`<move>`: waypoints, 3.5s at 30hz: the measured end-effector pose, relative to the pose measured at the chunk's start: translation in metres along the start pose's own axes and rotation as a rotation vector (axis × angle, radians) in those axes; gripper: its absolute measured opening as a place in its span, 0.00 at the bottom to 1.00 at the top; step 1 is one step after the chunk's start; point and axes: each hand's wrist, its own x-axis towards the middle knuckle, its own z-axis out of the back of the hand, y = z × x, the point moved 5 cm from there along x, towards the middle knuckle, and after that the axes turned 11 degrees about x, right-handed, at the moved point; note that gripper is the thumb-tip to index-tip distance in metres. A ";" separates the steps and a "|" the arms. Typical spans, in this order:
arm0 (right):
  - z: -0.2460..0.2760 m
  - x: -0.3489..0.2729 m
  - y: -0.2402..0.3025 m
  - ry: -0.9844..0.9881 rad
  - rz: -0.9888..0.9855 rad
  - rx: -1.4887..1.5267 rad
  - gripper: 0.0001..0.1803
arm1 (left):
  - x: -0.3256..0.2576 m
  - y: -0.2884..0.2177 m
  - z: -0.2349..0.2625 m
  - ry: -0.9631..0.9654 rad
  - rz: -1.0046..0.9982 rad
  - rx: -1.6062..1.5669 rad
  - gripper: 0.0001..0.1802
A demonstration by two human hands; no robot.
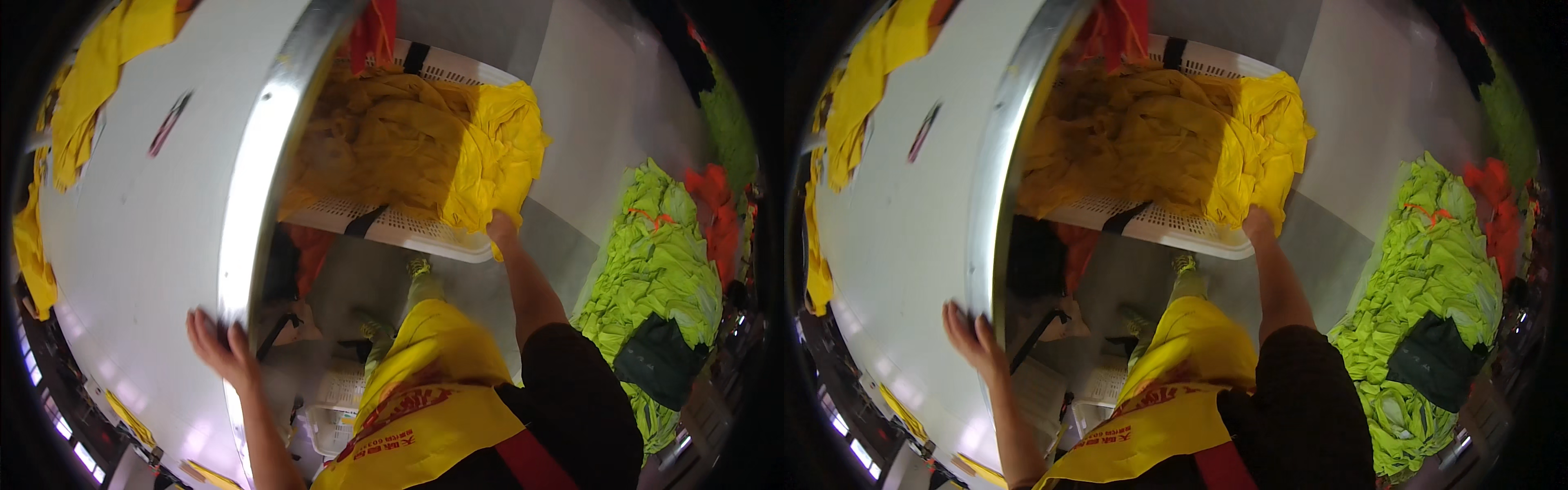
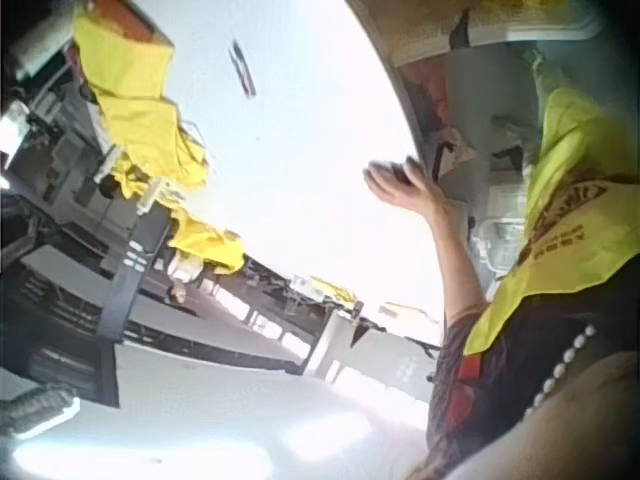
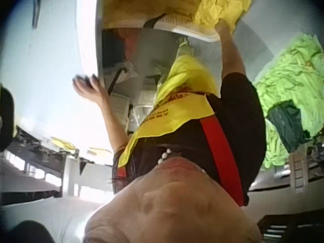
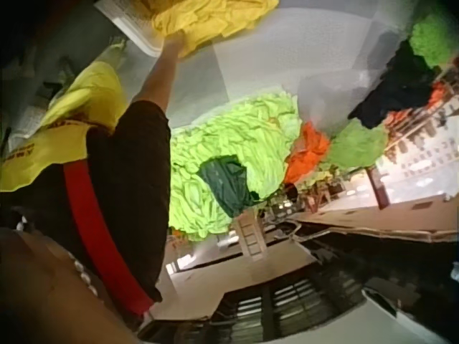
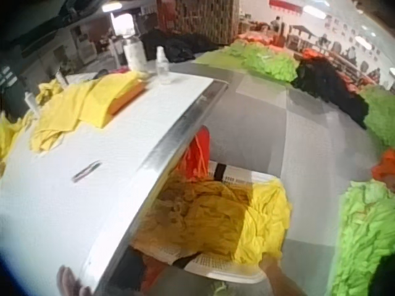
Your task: The person folds a yellow raincoat on a large white table, then uses a small knife to cut loose threads and tags from the garment. The person continues to fold and arrange the raincoat on the table.
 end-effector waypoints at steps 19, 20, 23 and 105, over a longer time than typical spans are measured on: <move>0.059 0.077 0.045 0.222 0.492 -0.948 0.14 | 0.000 -0.009 -0.003 0.015 -0.038 0.243 0.29; 0.048 0.079 0.029 0.193 0.555 -1.094 0.14 | 0.000 -0.010 -0.003 0.009 -0.012 0.193 0.29; 0.029 0.091 0.006 0.098 0.688 -1.246 0.14 | -0.002 -0.010 -0.001 -0.026 -0.039 0.209 0.28; 0.287 -0.702 0.557 1.092 1.477 0.828 0.25 | -0.494 0.246 0.511 -1.026 0.111 -1.316 0.31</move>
